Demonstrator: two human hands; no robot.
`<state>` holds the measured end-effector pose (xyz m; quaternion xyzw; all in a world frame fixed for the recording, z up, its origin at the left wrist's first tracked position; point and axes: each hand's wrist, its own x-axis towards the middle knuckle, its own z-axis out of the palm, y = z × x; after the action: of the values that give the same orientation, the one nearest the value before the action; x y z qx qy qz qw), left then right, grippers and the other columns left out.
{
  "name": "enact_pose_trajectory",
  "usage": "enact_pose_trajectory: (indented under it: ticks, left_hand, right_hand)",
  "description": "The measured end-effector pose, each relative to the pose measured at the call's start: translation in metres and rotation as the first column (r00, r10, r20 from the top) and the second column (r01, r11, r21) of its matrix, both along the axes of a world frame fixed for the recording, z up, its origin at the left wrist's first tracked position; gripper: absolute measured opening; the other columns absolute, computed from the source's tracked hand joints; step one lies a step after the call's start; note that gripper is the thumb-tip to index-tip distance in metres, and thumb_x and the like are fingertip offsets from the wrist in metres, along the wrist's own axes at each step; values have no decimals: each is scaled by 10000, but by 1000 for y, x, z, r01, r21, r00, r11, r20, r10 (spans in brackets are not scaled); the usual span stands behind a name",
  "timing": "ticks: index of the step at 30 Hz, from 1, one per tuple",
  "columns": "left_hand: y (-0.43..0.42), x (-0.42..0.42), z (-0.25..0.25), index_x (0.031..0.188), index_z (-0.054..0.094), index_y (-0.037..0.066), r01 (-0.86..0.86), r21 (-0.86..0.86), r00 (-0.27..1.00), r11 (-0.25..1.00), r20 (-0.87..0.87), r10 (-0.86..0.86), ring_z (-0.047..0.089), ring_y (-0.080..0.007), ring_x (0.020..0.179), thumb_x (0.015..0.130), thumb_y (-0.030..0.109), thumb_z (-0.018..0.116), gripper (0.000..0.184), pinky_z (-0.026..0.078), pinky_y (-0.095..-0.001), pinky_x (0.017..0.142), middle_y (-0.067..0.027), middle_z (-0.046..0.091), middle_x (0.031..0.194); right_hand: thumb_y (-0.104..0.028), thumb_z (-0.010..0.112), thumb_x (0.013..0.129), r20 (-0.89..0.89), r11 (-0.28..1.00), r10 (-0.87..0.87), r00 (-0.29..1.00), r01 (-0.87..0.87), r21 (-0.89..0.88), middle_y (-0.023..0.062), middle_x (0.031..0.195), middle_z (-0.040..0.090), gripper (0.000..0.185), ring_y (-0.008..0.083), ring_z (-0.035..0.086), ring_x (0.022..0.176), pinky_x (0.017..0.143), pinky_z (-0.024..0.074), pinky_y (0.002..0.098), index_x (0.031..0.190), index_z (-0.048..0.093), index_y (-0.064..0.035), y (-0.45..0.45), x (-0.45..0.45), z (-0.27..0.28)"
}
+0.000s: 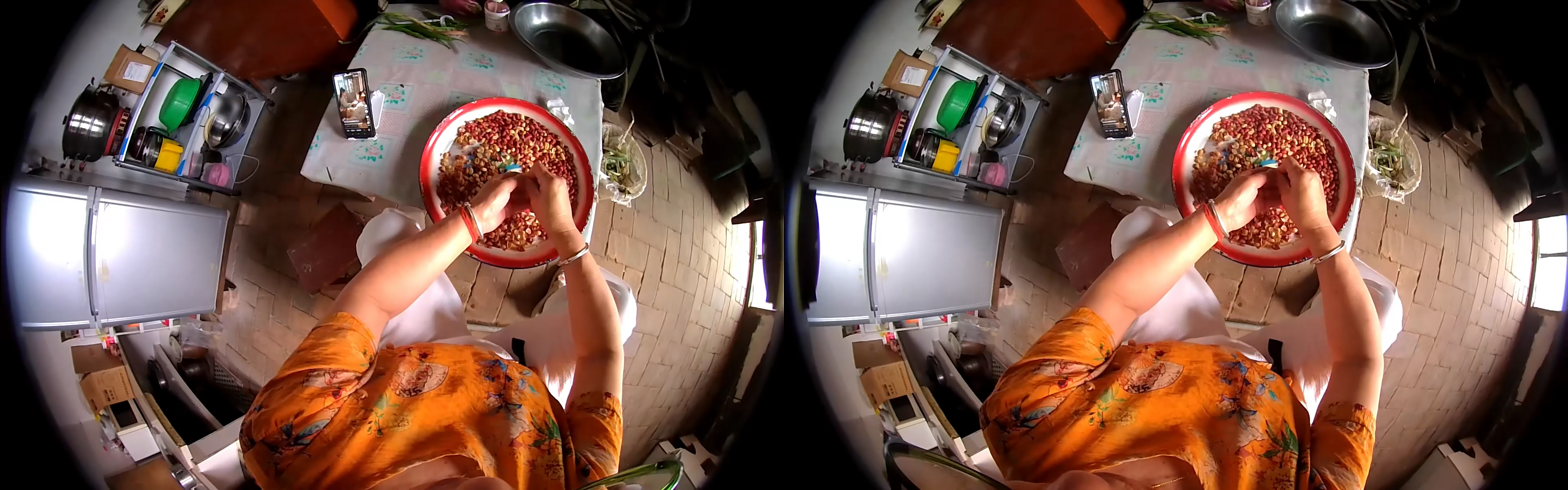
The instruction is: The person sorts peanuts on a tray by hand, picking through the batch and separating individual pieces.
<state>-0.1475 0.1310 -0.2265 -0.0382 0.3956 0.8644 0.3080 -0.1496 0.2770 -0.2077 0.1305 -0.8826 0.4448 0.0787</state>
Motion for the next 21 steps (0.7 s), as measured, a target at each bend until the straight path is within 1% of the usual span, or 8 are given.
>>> enact_pose_trajectory:
  ticks: [3,7,11,14,17,18,20,21]
  left_hand:
    - [-2,-3,-9,1050,601,51,7,43,1000,999,-5,-7,624,-182,945,973,170,414,234,518,-368,866,-73,638,1033]
    - [-2,-4,-15,1048,599,56,5,28,1000,1000,-3,-4,621,-188,937,978,163,398,239,515,-374,870,-73,636,1032]
    - [-3,-2,-9,1051,603,58,-24,-31,1000,999,17,25,623,-190,933,976,142,414,220,518,-372,869,-69,639,1020]
    - [-5,-4,-11,1048,608,55,-44,-41,999,998,-3,44,635,-189,928,971,118,441,195,534,-362,854,-73,644,998]
    - [-8,-9,-11,1048,610,43,21,-41,998,999,-66,-24,653,-188,914,968,95,463,176,554,-348,832,-86,650,987]
    - [-8,-9,-10,1049,610,37,54,-42,994,998,-90,-57,659,-187,910,967,87,469,170,561,-343,825,-91,652,985]
    - [-8,-9,-10,1049,608,22,-25,-120,995,992,-99,13,669,-185,873,967,82,480,164,573,-332,804,-93,657,975]
    - [-8,-9,-9,1049,608,15,-66,-159,993,985,-107,50,674,-183,854,967,79,485,161,579,-326,793,-94,660,970]
  right_hand:
    - [-51,583,843,-42,997,8,999,-5,75,202,712,633,43,386,646,693,598,509,439,862,562,-19,-3,1,2]
    - [-56,577,843,-60,987,0,998,10,160,210,700,624,55,391,638,686,585,503,459,856,538,-20,-4,2,-2]
    - [-63,553,873,-106,991,22,994,-8,136,209,711,627,56,402,630,696,575,494,468,869,518,-18,-5,2,-9]
    - [-71,568,879,-180,997,29,983,-15,78,212,707,623,68,381,636,657,558,499,438,869,533,-13,-5,2,-8]
    - [-63,589,871,39,999,17,999,-15,-36,182,680,629,72,297,653,591,535,502,377,873,555,0,0,6,10]
    - [-56,591,869,127,993,16,992,-1,-116,168,674,631,67,265,652,579,532,501,360,871,561,4,1,8,21]
    - [-41,594,863,298,962,36,954,47,-269,139,661,636,58,202,650,556,526,500,326,869,574,13,4,10,37]
    - [-23,579,864,308,960,45,950,44,-276,115,660,643,46,165,643,554,523,500,312,873,574,23,10,8,35]
